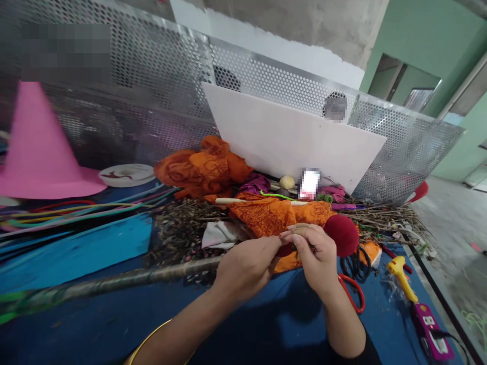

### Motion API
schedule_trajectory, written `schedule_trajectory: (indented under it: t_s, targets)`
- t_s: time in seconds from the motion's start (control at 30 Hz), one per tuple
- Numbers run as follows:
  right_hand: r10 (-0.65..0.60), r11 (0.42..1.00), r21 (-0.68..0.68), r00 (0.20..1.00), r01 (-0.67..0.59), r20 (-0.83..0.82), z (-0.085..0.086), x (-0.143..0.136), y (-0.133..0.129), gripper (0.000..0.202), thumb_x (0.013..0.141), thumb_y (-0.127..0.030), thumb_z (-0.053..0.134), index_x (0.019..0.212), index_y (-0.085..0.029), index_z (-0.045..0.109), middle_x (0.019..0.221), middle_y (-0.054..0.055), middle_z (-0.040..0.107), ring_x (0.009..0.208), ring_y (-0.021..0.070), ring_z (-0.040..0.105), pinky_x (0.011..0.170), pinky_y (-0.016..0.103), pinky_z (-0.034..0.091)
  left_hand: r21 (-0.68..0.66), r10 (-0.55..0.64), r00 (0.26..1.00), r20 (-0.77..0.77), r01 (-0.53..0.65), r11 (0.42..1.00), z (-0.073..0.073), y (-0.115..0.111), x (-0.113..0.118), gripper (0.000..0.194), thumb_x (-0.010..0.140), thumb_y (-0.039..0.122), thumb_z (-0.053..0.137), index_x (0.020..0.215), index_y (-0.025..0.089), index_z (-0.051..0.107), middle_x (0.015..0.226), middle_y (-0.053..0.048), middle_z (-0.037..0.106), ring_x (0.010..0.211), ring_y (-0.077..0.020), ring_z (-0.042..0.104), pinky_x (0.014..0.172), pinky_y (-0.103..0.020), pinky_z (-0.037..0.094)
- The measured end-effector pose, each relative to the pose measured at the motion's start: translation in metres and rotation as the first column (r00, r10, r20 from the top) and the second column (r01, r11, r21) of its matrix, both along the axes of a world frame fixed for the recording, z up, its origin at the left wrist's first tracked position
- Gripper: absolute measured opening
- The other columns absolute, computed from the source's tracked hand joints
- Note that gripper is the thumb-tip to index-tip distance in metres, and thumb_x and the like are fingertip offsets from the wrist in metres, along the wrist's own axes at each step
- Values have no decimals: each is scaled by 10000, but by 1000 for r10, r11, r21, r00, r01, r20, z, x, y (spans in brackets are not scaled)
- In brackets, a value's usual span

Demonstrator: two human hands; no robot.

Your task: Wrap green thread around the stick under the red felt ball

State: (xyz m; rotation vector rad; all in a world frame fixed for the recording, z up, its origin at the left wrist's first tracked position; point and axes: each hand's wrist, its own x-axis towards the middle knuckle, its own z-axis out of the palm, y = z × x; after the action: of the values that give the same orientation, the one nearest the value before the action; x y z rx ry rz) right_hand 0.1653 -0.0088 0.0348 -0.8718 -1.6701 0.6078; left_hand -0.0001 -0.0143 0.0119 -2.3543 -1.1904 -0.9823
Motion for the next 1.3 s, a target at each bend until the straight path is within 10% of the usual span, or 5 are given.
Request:
schedule_trajectory:
  t_s: [0.93, 1.3]
  targets:
    - [-116, 927, -368, 989, 76, -88, -4, -6, 9, 231, 869, -329, 597, 830, -197, 783, 868, 54, 789, 824, 193, 730, 746, 288, 576, 41, -101, 976, -195, 111, 993, -5, 2, 4, 331, 869, 47, 391, 1119, 161, 576, 690, -10, 626, 558, -194, 592, 518, -308, 414]
    - [-88, 928, -370, 993, 52, -80, -5, -8, 10, 207, 849, -323, 587, 721, -190, 681, 905, 69, 778, 843, 201, 711, 730, 301, 564, -37, -102, 985, -137, 97, 995, -5, 3, 3, 222, 885, 66, 435, 954, 146, 630, 709, -42, 664, 599, -193, 610, 550, -317, 432]
